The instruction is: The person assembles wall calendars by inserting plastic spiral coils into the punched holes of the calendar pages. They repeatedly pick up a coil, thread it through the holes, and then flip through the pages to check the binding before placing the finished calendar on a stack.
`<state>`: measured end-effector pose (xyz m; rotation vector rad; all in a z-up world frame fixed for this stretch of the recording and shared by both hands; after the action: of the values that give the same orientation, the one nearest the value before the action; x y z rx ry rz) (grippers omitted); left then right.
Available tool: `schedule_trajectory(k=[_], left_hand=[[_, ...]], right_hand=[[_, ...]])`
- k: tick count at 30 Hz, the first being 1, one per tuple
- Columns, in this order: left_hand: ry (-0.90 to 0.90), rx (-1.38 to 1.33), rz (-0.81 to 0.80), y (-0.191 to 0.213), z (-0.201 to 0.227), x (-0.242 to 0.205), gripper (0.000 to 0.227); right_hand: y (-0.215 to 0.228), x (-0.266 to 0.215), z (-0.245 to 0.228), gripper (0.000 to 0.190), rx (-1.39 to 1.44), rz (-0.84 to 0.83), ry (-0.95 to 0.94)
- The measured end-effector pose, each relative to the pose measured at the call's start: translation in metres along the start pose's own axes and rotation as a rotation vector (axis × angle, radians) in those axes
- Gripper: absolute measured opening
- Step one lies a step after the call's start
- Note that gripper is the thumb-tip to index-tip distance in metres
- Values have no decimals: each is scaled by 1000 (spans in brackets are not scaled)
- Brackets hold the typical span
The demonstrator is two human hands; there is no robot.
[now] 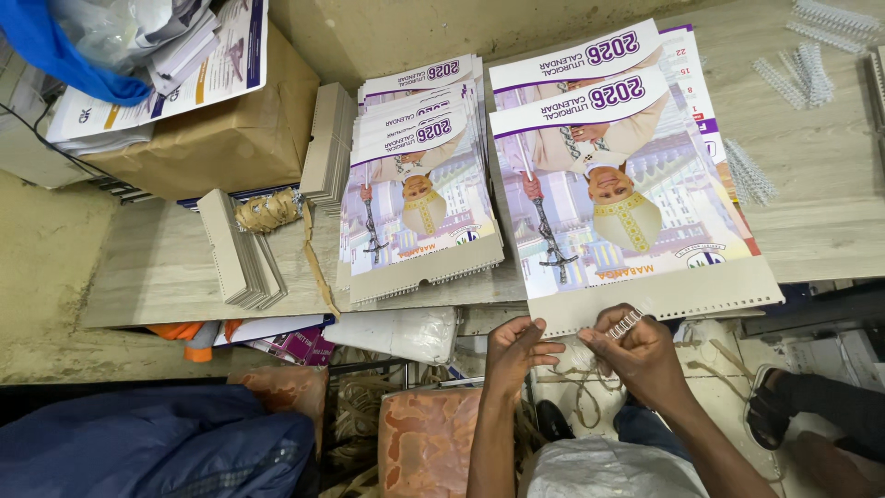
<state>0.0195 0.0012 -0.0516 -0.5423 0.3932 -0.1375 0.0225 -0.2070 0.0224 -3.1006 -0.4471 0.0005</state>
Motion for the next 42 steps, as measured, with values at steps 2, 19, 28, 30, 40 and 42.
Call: schedule_trajectory(k=[2, 19, 28, 30, 40, 42], left_hand=[[68, 78, -6, -4, 9, -3, 46], [107, 113, -127, -3, 18, -5, 56], [10, 205, -68, -1, 7, -1, 20], [13, 262, -50, -2, 10, -4, 20], [-54, 71, -62, 19, -29, 12, 20], [-54, 88, -86, 18, -25, 12, 24]], right_hand=[[-13, 0, -9, 25, -29, -29, -290], [-31, 0, -5, 57, -1038, 132, -414], [-26, -4, 74, 42, 542, 232, -432], [-23, -5, 78, 55, 653, 333, -415], [-13, -9, 109, 37, 429, 103, -359], [-8, -6, 120, 67, 376, 119, -304]])
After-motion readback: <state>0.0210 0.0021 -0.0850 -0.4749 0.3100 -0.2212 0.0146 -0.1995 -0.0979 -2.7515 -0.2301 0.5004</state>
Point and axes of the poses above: each hand's wrist, its own x-axis towards the middle knuckle, its own y-axis out of the back of the hand, z = x × y, the point moved 4 cm from there along x, towards the middle knuckle, and after that the axes turned 15 degrees about -z, right-handed, at the moved point
